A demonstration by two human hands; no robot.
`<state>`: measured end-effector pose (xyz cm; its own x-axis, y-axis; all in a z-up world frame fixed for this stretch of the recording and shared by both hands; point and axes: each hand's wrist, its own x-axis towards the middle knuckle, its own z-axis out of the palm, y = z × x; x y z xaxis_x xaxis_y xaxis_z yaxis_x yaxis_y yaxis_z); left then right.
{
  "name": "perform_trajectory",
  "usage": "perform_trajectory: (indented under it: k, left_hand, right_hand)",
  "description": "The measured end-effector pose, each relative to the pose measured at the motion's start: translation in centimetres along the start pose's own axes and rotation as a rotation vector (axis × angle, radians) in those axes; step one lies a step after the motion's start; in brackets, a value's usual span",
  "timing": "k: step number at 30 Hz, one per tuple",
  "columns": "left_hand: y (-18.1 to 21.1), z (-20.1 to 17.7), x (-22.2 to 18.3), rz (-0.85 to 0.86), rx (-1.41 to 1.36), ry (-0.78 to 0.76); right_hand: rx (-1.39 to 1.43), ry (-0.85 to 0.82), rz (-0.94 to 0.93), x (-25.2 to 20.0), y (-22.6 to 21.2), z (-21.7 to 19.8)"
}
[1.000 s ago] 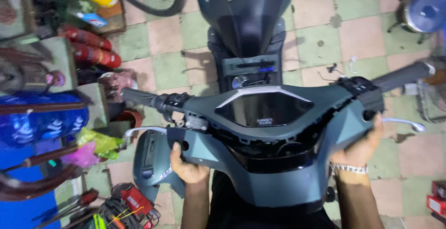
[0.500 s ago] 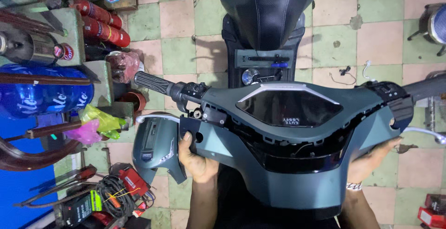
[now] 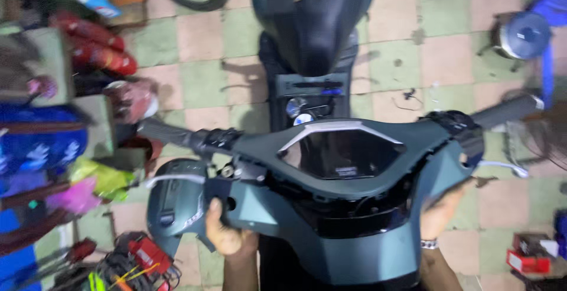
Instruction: The person aligns and installs the front body panel onto a scooter, using a screwdriver to fasten screws into the panel and frame while holding it in place by hand.
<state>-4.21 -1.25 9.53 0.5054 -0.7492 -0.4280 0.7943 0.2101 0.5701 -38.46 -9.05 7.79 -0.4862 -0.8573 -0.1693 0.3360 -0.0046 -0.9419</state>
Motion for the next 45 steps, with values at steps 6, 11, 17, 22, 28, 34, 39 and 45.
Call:
perform_trajectory:
  k: [6,11,17,22,28,34,39,45]
  left_hand:
    - [0.2,-1.3,0.5,-0.046,-0.009,0.102]
    - [0.4,0.3,-1.0,0.459,0.854,-0.032]
    - [2.0,3.3,-1.0,-0.102,-0.054,0.071]
    - [2.5,4.5,-1.3,-0.075,-0.069,0.203]
    - [3.2,5.3,-1.4,-0.112,-0.088,0.170]
    - [1.9,5.7,0.8,-0.022,-0.078,0.197]
    - [3.0,6.7,1.5,-0.136,-0.081,0.281]
    - [2.0,6.6,2.3,0.037,-0.007,0.196]
  right_hand:
    - [-0.003,0.119,0.046,-1.6,-2.4,2.6]
    - [0.098,0.076,0.130,-2.7,-3.2,3.4]
    - [0.010,0.077,0.193,-2.1,-3.1,1.3]
    - [-0.012,0.031,0.128,-1.7,-3.2,1.3]
    - [-0.052,-0.039,0.042,-1.8,-3.8,2.4]
    - [-0.310,-0.129,-0.295,-3.6,-2.6,2.9]
    - [-0.172,-0.045,-0.218,-2.5,-1.3,1.5]
    - [-0.205,-0.030,-0.360,-2.3,1.2,0.4]
